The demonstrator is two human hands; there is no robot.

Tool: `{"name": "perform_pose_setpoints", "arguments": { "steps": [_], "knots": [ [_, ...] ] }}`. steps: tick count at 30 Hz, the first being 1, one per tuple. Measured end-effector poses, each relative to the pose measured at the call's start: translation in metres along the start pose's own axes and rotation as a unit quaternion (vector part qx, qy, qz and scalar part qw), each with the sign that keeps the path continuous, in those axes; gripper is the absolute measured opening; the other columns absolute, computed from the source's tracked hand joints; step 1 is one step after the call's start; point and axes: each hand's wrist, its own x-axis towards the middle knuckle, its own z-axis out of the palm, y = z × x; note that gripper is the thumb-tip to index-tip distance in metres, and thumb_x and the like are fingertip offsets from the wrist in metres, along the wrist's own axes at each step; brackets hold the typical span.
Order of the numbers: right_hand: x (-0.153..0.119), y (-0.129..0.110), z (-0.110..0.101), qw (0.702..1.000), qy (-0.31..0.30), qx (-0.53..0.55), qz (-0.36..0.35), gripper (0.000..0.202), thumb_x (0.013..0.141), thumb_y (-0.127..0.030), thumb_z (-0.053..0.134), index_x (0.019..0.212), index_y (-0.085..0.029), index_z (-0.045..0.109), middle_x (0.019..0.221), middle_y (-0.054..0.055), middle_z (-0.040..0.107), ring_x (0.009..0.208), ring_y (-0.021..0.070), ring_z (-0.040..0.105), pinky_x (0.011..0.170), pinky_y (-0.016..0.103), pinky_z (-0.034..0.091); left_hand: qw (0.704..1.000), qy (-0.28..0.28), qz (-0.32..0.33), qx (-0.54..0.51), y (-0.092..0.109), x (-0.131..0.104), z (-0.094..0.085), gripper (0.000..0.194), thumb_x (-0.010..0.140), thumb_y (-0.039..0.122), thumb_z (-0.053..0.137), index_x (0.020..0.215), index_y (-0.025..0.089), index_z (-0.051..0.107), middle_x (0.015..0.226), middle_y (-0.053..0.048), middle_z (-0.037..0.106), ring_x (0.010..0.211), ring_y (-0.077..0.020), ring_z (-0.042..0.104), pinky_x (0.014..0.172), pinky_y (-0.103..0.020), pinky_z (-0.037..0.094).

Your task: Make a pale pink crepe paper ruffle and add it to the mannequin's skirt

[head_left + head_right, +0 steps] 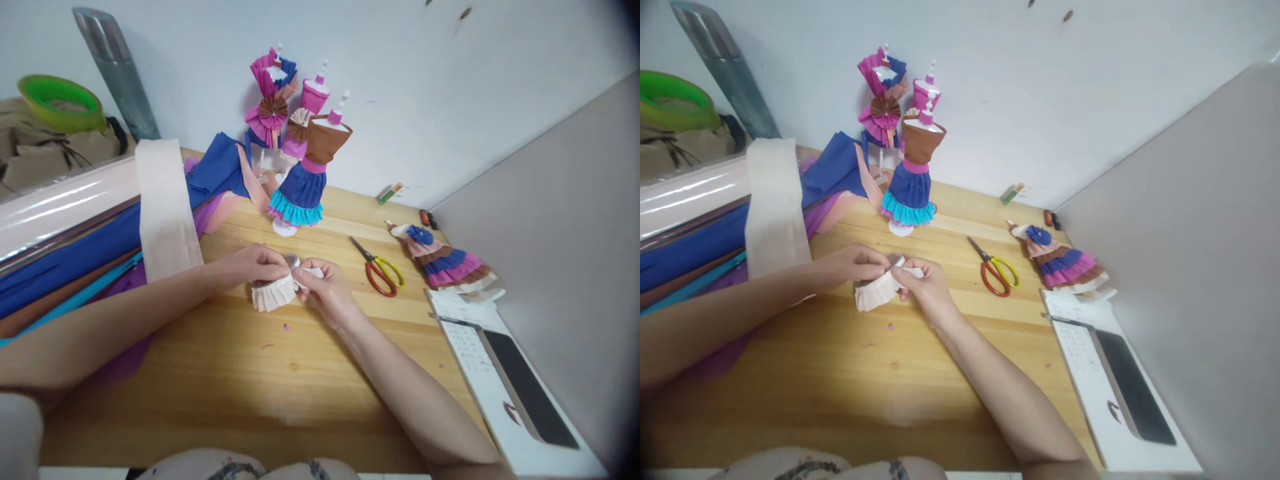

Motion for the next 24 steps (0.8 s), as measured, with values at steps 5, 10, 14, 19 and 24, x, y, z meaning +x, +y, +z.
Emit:
{"name": "perform_pose_setpoints", "arguments": {
  "steps": [5, 10, 14, 19, 24],
  "knots": [
    [-0.004, -0.003, -0.001, 0.999, -0.022, -0.032, -0.018, 0.041, 0.065, -0.053, 0.080, 0.058, -0.018, 0.061, 0.045, -0.002, 0.058, 0.043, 0.0095, 0.049, 0.048, 0.023, 0.039, 0.997, 0.046, -0.009, 0.057, 0.014, -0.006, 0.008, 0.030, 0.074, 0.042, 0.060, 0.068, 0.013, 0.061, 0.060, 0.002, 0.053, 0.058, -0.0106, 0.047, 0.053, -0.021, 0.032],
    [-0.007, -0.012, -0.002, 0.995, -0.029, -0.094, -0.029, 0.044, 0.070, -0.058, 0.074, 0.059, -0.018, 0.061, 0.045, -0.002, 0.059, 0.044, 0.0101, 0.049, 0.052, 0.025, 0.039, 0.994, 0.082, -0.036, 0.064, 0.017, -0.005, 0.011, 0.027, 0.071, 0.039, 0.056, 0.061, 0.014, 0.056, 0.056, 0.003, 0.046, 0.053, -0.0096, 0.042, 0.049, -0.022, 0.028],
    [-0.010, -0.024, -0.003, 0.990, -0.023, -0.140, -0.026, 0.042, 0.069, -0.056, 0.074, 0.057, -0.018, 0.059, 0.044, -0.001, 0.057, 0.043, 0.0096, 0.046, 0.050, 0.024, 0.035, 0.993, 0.092, -0.042, 0.068, 0.018, -0.005, 0.012, 0.025, 0.070, 0.039, 0.053, 0.064, 0.014, 0.058, 0.056, 0.003, 0.047, 0.052, -0.0097, 0.043, 0.047, -0.021, 0.030],
    [-0.017, -0.034, -0.001, 0.978, -0.007, -0.200, -0.053, 0.027, 0.067, -0.042, 0.073, 0.063, -0.018, 0.061, 0.051, -0.002, 0.057, 0.046, 0.0093, 0.042, 0.047, 0.023, 0.031, 0.982, 0.111, -0.006, 0.153, 0.029, -0.013, 0.016, 0.024, 0.073, 0.035, 0.049, 0.062, 0.015, 0.056, 0.054, 0.003, 0.043, 0.050, -0.0089, 0.040, 0.044, -0.020, 0.026],
    [-0.020, -0.037, 0.000, 0.963, 0.011, -0.244, -0.109, 0.018, 0.069, -0.033, 0.069, 0.062, -0.018, 0.061, 0.056, -0.001, 0.057, 0.052, 0.0108, 0.045, 0.050, 0.024, 0.034, 0.954, 0.123, 0.089, 0.259, 0.030, -0.017, 0.018, 0.022, 0.078, 0.025, 0.044, 0.061, 0.015, 0.055, 0.052, 0.004, 0.041, 0.050, -0.0079, 0.038, 0.047, -0.022, 0.022]
  ]
}}
